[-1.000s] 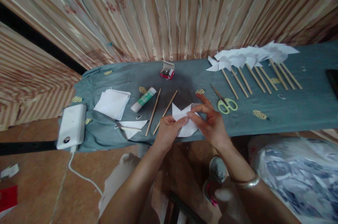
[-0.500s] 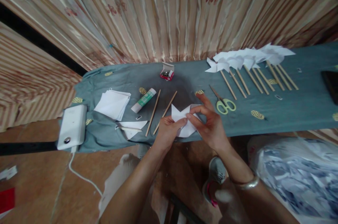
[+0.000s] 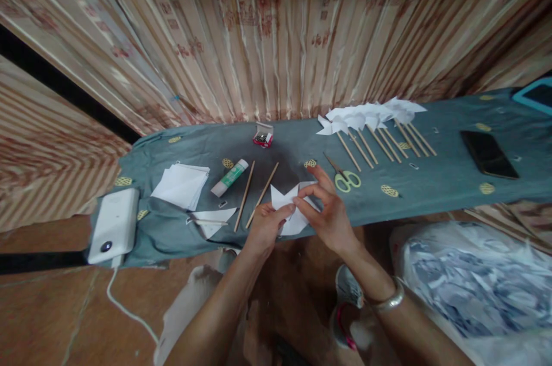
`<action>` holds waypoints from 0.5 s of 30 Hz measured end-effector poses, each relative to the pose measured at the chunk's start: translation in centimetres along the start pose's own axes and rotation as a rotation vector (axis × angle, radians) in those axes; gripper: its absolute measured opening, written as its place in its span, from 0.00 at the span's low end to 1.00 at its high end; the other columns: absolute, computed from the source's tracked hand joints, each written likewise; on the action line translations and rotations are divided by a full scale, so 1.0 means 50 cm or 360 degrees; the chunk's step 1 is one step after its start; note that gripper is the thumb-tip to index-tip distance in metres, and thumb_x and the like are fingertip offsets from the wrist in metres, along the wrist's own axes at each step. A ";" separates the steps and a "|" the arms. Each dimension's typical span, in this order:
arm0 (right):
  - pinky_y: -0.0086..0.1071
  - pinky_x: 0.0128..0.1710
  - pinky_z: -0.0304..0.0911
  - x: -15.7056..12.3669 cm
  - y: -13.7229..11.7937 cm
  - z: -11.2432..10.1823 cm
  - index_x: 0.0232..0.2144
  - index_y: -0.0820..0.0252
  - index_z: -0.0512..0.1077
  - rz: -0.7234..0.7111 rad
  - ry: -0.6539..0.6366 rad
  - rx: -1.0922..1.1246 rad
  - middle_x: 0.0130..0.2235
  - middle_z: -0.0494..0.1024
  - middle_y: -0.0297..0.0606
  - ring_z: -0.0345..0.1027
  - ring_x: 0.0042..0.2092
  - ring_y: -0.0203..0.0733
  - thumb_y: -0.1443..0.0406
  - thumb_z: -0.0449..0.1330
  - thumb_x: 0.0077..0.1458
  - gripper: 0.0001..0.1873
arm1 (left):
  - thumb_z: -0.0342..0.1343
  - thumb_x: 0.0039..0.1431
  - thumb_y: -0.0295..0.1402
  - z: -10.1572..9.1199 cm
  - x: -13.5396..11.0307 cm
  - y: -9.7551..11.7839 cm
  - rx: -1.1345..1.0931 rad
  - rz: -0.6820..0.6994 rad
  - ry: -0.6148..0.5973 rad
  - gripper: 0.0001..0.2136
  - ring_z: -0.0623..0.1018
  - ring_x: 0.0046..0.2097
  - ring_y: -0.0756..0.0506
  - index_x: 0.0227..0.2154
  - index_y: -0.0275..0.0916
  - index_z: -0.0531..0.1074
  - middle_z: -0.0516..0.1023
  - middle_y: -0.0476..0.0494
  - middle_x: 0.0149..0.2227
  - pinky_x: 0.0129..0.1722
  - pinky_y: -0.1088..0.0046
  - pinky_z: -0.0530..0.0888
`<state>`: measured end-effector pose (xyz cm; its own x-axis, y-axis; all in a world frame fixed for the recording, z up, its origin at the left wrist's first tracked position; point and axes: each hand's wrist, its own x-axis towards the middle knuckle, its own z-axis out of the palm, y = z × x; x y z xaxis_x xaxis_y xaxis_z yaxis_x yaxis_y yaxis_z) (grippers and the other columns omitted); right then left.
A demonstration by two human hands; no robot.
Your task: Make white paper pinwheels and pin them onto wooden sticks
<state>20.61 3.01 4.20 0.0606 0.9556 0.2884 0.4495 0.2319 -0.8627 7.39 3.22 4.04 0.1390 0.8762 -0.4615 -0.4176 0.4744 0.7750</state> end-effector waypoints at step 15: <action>0.49 0.63 0.48 -0.034 -0.036 -0.034 0.35 0.55 0.71 -0.0071 0.0197 -0.0119 0.60 0.66 0.48 0.51 0.65 0.49 0.62 0.62 0.51 0.08 | 0.72 0.32 0.38 0.024 -0.052 0.016 -0.0052 0.0034 -0.0247 0.16 0.75 0.25 0.47 0.24 0.33 0.79 0.79 0.43 0.23 0.30 0.71 0.71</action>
<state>21.22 0.65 5.95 0.1462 0.9139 0.3788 0.5189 0.2551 -0.8159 7.78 1.40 6.37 0.2657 0.8898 -0.3711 -0.4505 0.4549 0.7682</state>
